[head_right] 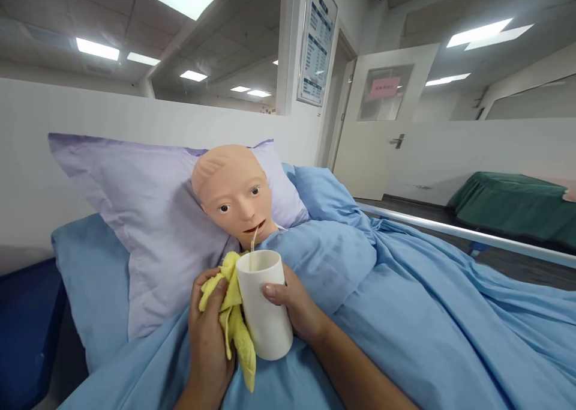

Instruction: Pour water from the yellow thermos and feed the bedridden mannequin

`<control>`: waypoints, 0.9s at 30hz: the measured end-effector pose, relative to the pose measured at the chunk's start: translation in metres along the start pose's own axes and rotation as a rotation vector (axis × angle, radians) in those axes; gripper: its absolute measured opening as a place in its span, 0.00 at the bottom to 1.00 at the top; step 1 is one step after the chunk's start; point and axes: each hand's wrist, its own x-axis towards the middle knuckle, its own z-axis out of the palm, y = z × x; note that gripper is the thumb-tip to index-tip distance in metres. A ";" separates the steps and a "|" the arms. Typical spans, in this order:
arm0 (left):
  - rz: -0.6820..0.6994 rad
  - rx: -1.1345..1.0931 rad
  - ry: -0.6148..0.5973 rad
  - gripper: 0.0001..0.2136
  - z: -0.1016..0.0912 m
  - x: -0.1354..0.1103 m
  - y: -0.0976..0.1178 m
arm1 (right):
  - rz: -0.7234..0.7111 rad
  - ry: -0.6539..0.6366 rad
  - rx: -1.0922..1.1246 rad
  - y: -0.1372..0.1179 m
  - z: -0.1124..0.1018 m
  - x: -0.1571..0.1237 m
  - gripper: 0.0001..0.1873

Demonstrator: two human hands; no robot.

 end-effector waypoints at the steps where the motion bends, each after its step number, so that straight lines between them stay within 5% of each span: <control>1: 0.002 -0.003 -0.003 0.22 0.000 0.000 0.000 | 0.002 0.006 -0.001 0.000 0.001 0.000 0.37; 18: 0.031 0.036 0.008 0.23 -0.001 0.001 -0.001 | -0.007 0.057 0.044 -0.001 0.002 0.001 0.31; 27: 0.062 0.234 0.051 0.26 -0.002 0.000 0.002 | -0.023 0.051 0.017 0.000 0.000 -0.001 0.29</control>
